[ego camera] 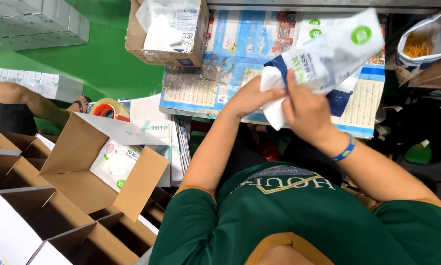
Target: Packing individual face masks into plastic pouches and then into cardboard shipping boxes.
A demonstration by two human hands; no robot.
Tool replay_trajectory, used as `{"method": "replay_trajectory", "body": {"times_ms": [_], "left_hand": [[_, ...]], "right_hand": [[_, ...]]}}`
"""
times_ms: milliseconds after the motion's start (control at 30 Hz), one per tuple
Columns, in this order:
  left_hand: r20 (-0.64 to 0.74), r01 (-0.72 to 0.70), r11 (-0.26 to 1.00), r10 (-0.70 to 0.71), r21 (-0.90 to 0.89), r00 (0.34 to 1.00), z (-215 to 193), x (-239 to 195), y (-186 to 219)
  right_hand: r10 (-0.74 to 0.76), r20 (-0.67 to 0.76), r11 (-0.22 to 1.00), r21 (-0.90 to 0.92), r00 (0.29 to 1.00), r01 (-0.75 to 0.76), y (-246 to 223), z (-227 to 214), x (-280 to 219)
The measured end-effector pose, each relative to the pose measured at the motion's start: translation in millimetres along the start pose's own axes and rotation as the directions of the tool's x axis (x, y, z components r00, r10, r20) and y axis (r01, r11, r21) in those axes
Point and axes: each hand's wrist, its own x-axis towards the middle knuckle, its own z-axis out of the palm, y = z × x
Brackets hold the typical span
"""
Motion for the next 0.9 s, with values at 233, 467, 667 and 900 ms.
{"method": "replay_trajectory", "body": {"times_ms": [233, 467, 667, 900], "left_hand": [[-0.172, 0.037, 0.944, 0.021, 0.329, 0.985, -9, -32, 33], [0.063, -0.383, 0.806, 0.399, 0.451, 0.915, -91, -70, 62], [-0.206, -0.165, 0.929, 0.241, 0.33, 0.948, -37, -93, 122], [-0.041, -0.185, 0.982, 0.187, 0.049, 0.981, -4, -28, 62]], "right_hand": [[0.149, -0.059, 0.977, 0.162, 0.987, -0.137, 36, -7, -12], [0.344, -0.117, 0.924, 0.216, 0.932, -0.314, 41, -54, 1], [0.304, -0.101, 0.946, 0.146, 0.947, -0.288, 52, -47, -4], [0.305, 0.168, 0.805, 0.48, 0.938, -0.348, 36, -62, 8]]}}
